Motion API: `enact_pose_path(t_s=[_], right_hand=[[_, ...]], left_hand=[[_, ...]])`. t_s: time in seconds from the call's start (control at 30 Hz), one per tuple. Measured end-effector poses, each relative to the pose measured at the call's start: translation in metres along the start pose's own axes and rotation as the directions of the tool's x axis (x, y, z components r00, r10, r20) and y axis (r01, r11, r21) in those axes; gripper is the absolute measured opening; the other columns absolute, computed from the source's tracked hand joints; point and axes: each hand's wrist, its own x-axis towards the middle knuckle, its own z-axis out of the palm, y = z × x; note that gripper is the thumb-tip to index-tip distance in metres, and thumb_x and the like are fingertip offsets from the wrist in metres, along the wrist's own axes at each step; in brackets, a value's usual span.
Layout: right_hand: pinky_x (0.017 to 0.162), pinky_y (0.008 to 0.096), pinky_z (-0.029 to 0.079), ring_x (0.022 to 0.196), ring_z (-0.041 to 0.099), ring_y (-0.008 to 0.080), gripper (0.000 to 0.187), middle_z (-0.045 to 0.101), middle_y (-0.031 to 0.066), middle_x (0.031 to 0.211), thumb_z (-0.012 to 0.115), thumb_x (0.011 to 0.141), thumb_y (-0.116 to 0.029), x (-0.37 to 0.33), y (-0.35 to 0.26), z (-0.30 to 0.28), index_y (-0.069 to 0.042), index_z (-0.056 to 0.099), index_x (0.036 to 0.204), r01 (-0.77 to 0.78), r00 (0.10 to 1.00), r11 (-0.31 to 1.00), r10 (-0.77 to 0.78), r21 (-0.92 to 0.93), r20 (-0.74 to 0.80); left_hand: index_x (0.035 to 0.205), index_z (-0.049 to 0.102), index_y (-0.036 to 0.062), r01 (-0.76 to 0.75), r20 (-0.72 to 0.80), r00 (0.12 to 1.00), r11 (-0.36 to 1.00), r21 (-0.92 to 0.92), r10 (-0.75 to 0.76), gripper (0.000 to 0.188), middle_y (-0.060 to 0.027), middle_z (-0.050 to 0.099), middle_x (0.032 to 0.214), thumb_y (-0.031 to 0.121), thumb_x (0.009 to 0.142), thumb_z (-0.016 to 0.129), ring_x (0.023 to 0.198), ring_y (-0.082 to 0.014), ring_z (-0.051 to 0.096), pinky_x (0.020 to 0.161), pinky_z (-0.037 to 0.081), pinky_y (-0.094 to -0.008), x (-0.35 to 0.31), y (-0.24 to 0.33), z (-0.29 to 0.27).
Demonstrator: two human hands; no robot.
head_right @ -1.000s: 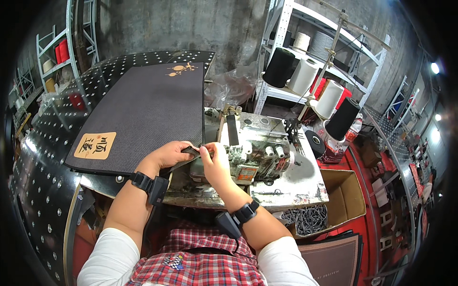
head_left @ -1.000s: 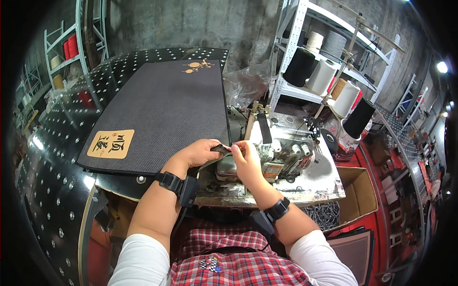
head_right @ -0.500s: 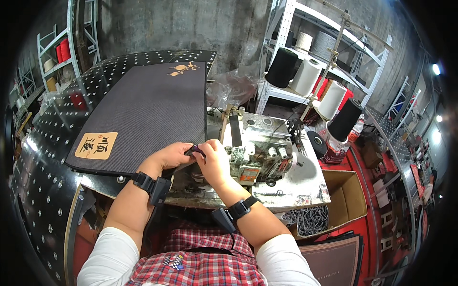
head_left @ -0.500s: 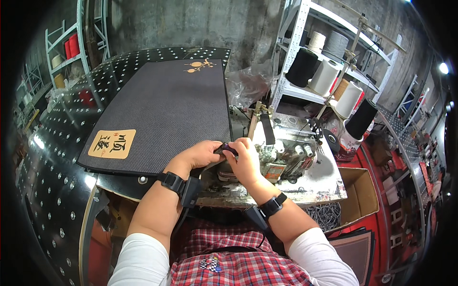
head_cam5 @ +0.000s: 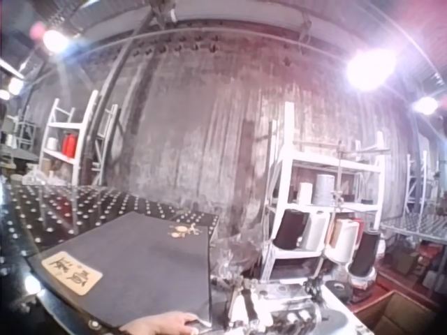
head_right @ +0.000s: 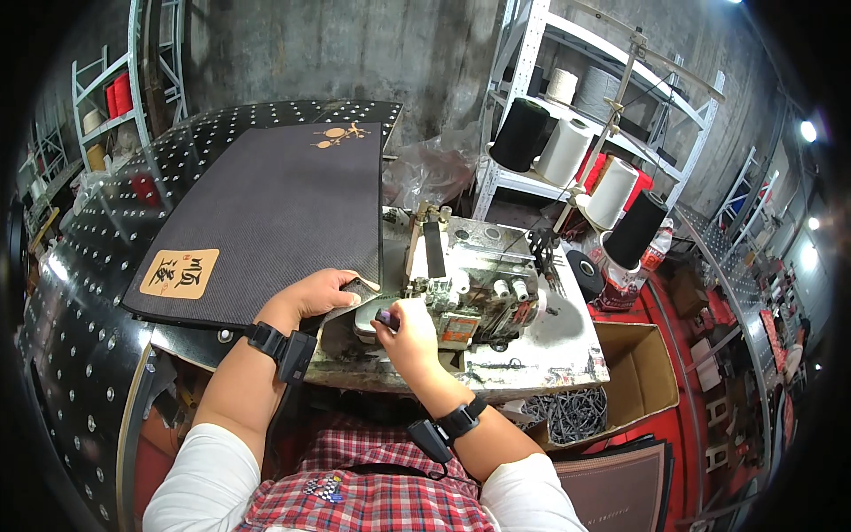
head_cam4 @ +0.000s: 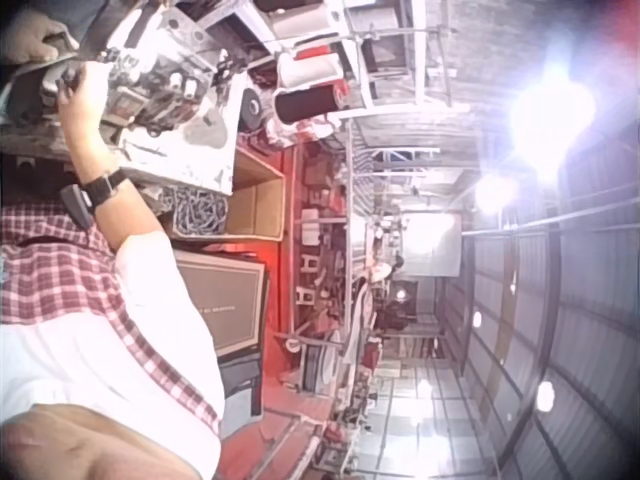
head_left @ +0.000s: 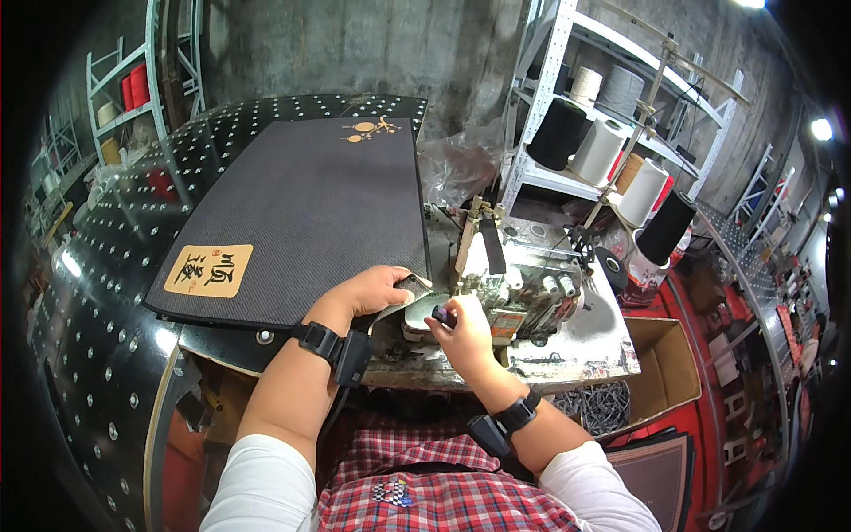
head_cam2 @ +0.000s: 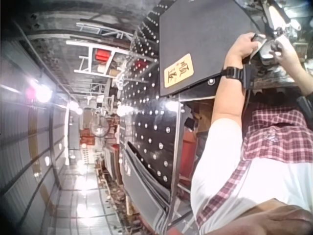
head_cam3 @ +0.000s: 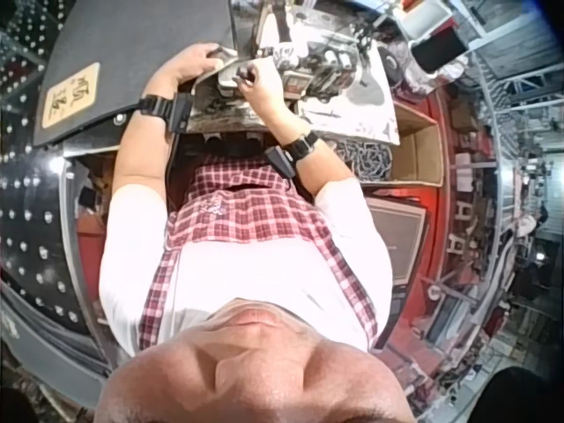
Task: Finishing the edges of various floor mats using an industrial overlock sewing machine.
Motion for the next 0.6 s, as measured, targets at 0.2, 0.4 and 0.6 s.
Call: enact_pose_path(t_s=[0.2,0.4,0.6], right_hand=[[0.051,0.0327,0.039,0.056,0.052,0.0197,0.025,0.056,0.0087,0.071,0.054,0.079,-0.028,0.001,-0.002,-0.005,-0.003,0.053,0.079,-0.58,0.757,0.796,0.449,0.173,0.474],[0.05,0.0264,0.04,0.06,0.054,0.0139,0.029,0.056,0.0048,0.075,0.051,0.081,-0.032,0.012,-0.014,0.008,-0.005,0.052,0.094,-0.823,0.567,0.26,0.445,0.505,0.693],[0.054,0.0299,0.042,0.061,0.051,0.0174,0.032,0.055,0.0083,0.075,0.059,0.072,-0.019,0.019,-0.055,0.008,0.003,0.052,0.093,-0.727,0.668,0.586,0.485,0.357,0.564]], left_hand=[[0.102,0.057,0.0038,-0.033,-0.066,0.997,0.998,-0.051,0.029,0.028,-0.0007,0.058,0.084,0.004,0.074,0.053,0.074,-0.0074,0.049,0.069,0.04,-0.0213,-0.032,0.016,0.007],[0.098,0.059,0.0038,0.027,0.01,1.0,0.999,-0.032,-0.026,0.027,-0.0021,0.059,0.088,0.007,0.071,0.057,0.083,-0.0093,0.049,0.078,0.037,-0.0238,-0.138,0.015,0.037],[0.098,0.059,0.0025,0.054,0.025,0.999,0.912,-0.407,-0.048,0.027,-0.0016,0.058,0.084,0.002,0.071,0.059,0.082,-0.0092,0.051,0.078,0.038,-0.021,-0.227,0.009,0.087]])
